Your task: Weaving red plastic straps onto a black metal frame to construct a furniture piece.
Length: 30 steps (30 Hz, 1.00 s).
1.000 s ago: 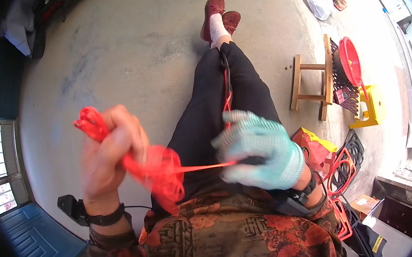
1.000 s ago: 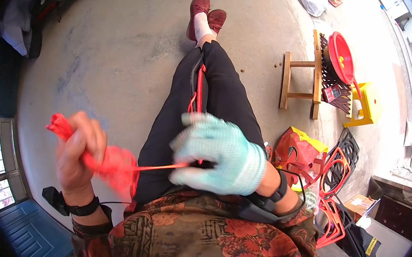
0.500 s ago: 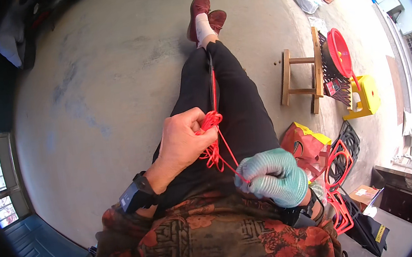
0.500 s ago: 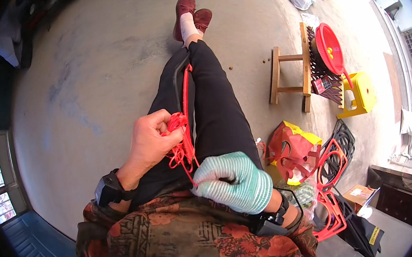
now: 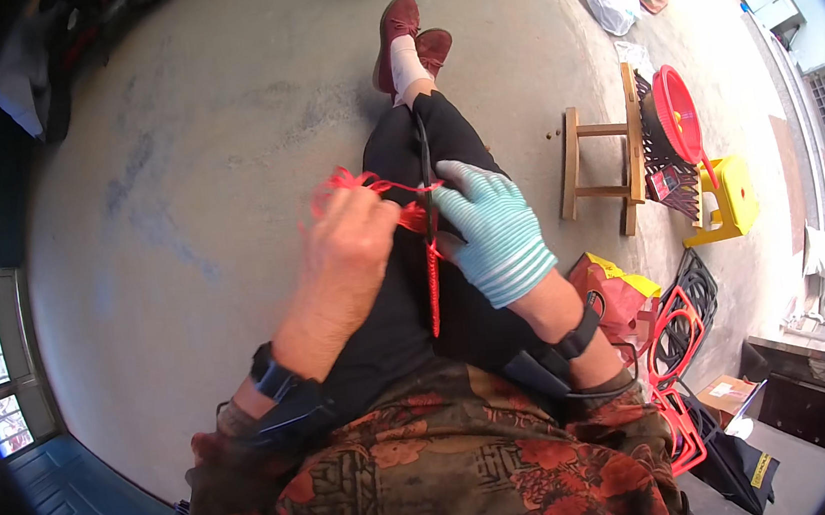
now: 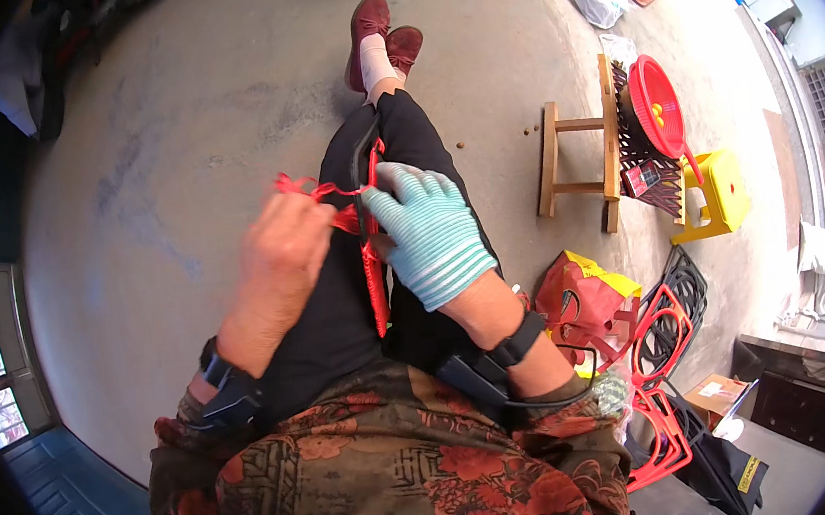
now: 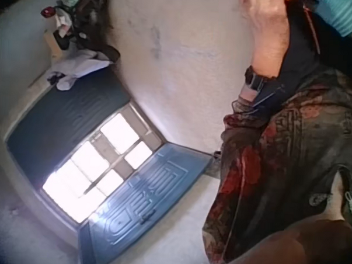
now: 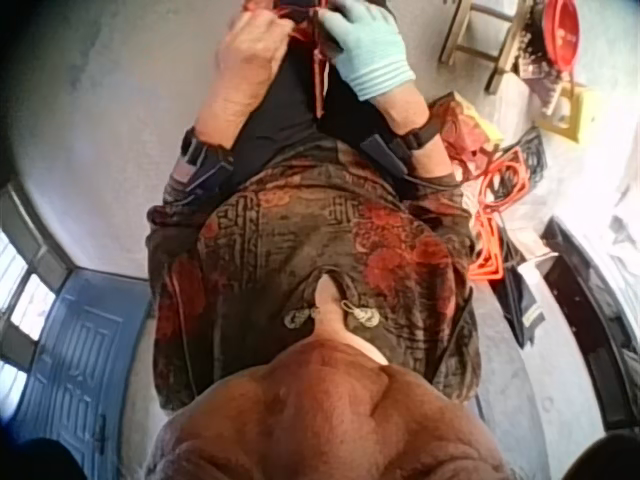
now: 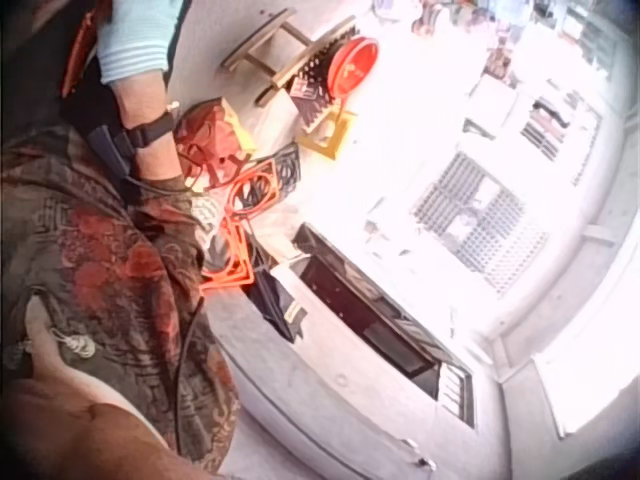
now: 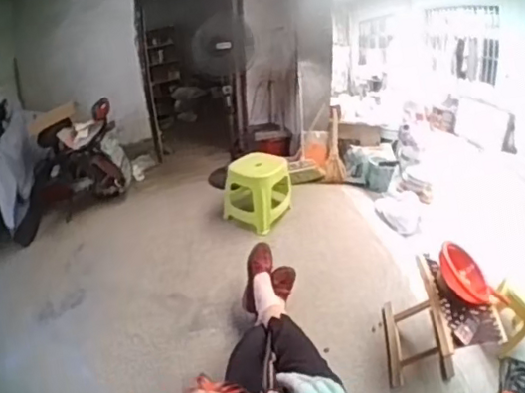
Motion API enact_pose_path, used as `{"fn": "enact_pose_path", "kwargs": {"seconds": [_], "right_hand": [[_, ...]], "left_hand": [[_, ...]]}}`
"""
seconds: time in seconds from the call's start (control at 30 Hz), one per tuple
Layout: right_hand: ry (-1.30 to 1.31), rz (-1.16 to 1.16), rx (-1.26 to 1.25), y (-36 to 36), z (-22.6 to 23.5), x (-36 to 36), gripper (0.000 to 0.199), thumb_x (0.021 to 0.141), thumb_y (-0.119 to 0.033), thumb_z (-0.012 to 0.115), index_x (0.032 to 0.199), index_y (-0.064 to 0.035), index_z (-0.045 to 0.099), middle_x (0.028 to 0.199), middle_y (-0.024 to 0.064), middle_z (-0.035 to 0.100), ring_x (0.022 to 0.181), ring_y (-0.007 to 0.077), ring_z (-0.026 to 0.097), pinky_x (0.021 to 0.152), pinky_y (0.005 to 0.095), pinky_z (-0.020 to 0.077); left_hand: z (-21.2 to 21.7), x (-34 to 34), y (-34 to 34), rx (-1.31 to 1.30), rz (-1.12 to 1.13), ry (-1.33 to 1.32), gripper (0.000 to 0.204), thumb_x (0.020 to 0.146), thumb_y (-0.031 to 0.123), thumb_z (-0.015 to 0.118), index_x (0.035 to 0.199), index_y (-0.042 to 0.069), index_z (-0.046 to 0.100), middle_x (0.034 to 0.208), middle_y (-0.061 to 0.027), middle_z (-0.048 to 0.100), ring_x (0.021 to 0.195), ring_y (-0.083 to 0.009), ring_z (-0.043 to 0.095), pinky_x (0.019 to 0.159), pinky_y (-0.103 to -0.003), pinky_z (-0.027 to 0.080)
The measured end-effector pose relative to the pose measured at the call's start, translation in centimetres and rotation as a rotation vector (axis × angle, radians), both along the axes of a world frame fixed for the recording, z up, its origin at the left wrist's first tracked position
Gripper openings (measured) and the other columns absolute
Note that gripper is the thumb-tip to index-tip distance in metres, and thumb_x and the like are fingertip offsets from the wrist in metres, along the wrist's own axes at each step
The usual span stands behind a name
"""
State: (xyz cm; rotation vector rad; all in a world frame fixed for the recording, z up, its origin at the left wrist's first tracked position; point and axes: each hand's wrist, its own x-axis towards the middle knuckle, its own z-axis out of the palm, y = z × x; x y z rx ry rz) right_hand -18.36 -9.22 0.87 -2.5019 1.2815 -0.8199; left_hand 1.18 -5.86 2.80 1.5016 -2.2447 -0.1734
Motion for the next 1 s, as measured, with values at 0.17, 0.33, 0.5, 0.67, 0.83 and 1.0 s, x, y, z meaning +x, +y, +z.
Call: {"fn": "enact_pose_path", "kwargs": {"seconds": [0.17,0.33,0.5,0.67,0.83,1.0], "right_hand": [[-0.334,-0.127,0.341,1.2,0.4,-1.9,0.019,0.073,-0.015,0.075,0.088,-0.0065,0.067,0.116,0.015,0.063,0.115,0.0298,0.057,0.095,0.0387,0.046],[-1.412,0.165,0.81,5.3,5.7,-5.0,0.018,0.081,-0.019,0.07,0.084,-0.007,0.057,0.128,0.0251,0.054,0.121,0.0366,0.051,0.105,0.0499,0.0356],[-1.439,1.155,1.213,5.5,4.8,-4.2,0.024,0.087,-0.024,0.065,0.091,-0.0052,0.051,0.089,0.0216,0.065,0.097,0.0412,0.059,0.087,0.0504,0.0418],[-1.147,-0.252,1.371,6.2,3.4,-2.6,0.031,0.087,-0.025,0.067,0.106,-0.0033,0.056,0.079,0.01,0.061,0.077,0.0205,0.062,0.07,0.0327,0.0493],[-0.492,-0.267,0.89,6.2,-0.3,1.2,0.026,0.092,-0.02,0.062,0.111,-0.0034,0.057,0.078,0.0123,0.064,0.068,0.0193,0.062,0.067,0.0333,0.051],[-1.161,-0.271,1.2,5.1,-0.8,-1.6,0.03,0.099,-0.027,0.052,0.106,0.0016,0.059,0.062,0.004,0.053,0.047,0.0158,0.053,0.047,0.028,0.047]], "left_hand": [[-0.2,-0.3,-0.3,-0.015,0.086,0.343,0.028,0.076,-0.001,0.07,0.104,0.003,0.063,0.104,-0.0087,0.061,0.09,-0.0236,0.063,0.071,-0.033,0.052],[2.4,1.7,1.2,1.019,-0.092,1.278,0.016,0.094,0.014,0.059,0.097,-0.001,0.062,0.111,-0.0179,0.064,0.088,-0.0178,0.065,0.068,-0.028,0.054],[2.3,-0.8,2.8,1.181,-0.217,2.016,0.04,0.096,0.045,0.053,0.091,0.006,0.058,0.117,-0.0201,0.058,0.111,-0.0336,0.057,0.073,-0.033,0.054],[0.1,1.4,5.4,1.287,0.07,2.046,0.033,0.096,0.039,0.052,0.101,0.006,0.056,0.08,-0.0055,0.051,0.077,-0.0203,0.054,0.057,-0.028,0.044],[-0.1,3.0,8.0,1.339,0.219,1.669,0.023,0.098,0.022,0.053,0.099,0.0,0.058,0.065,0.0,0.046,0.058,-0.0101,0.045,0.049,-0.023,0.037],[1.3,3.3,8.7,1.331,0.101,1.547,0.022,0.099,0.018,0.053,0.093,-0.002,0.059,0.058,0.004,0.041,0.049,-0.0035,0.037,0.046,-0.019,0.032]]}}
